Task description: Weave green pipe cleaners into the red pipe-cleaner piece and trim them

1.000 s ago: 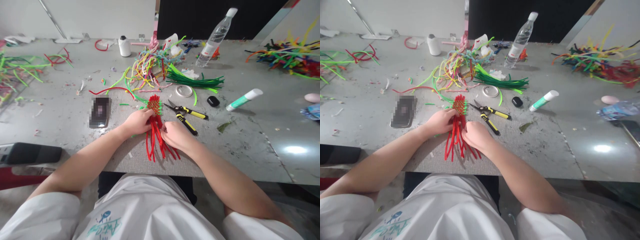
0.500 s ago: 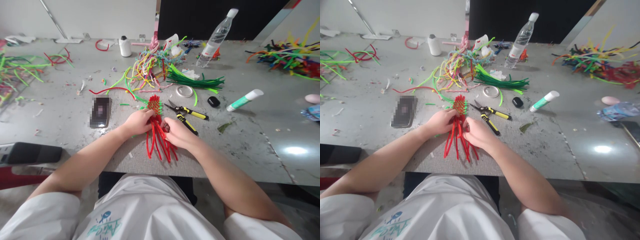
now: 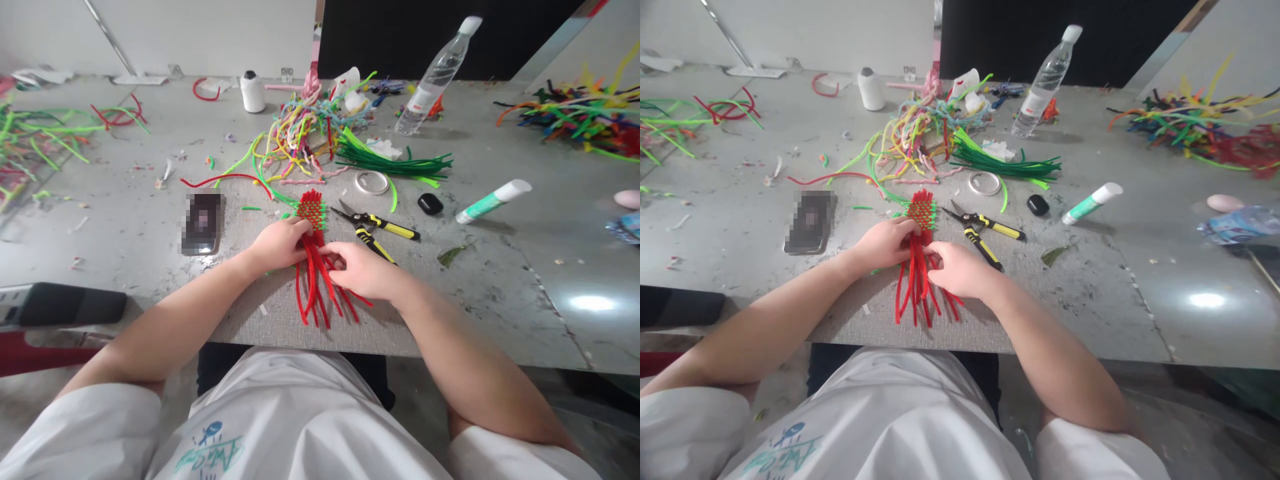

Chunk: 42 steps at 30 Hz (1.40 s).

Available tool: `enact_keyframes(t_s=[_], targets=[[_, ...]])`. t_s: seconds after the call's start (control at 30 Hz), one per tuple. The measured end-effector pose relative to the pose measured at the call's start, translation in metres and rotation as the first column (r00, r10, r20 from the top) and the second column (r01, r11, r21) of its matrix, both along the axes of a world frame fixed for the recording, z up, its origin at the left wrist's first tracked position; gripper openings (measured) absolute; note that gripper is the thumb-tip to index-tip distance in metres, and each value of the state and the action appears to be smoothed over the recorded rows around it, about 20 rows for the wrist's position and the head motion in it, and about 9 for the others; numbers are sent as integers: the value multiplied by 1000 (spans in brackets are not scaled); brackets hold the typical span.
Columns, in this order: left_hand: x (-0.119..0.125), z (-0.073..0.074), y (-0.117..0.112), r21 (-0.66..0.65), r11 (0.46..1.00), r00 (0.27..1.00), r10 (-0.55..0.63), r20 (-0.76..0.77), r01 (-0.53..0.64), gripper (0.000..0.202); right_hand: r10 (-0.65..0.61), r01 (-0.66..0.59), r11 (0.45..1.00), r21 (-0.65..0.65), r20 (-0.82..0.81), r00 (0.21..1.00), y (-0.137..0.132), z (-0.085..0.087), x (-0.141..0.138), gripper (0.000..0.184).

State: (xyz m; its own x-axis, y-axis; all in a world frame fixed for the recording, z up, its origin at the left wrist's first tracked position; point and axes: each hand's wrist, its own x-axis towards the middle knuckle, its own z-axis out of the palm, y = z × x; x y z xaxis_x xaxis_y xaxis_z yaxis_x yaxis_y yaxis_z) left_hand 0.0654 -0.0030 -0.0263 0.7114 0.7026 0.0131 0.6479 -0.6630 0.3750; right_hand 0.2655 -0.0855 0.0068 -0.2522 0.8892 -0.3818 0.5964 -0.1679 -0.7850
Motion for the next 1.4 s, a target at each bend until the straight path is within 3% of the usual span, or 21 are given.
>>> enact_keyframes(t_s=[0.3, 0.43, 0.53, 0.73, 1.23, 1.4], targets=[[-2, -5, 1, 35, 999, 999, -17, 51, 15, 27, -18, 46, 976, 214, -129, 991, 7, -6, 3, 8], [0, -3, 1, 30, 999, 1000, -15, 15, 14, 29, -70, 37, 941, 336, 87, 994, 6, -6, 5, 10], [1, -1, 0, 31, 999, 1000, -15, -22, 16, 33, -145, 5, 912, 411, 309, 940, 9, -8, 7, 13], [4, 3, -3, 16, 1000, 997, -4, -81, 5, 33, -96, -82, 944, 320, 503, 859, 15, -13, 5, 11], [8, 8, -6, 2, 1000, 993, 25, -119, -25, 36, -60, -114, 947, 300, 513, 856, 12, -10, 0, 13], [9, 11, -8, -13, 999, 987, 39, -156, -42, 39, -76, -129, 941, 314, 567, 820, 10, -11, 1, 13]])
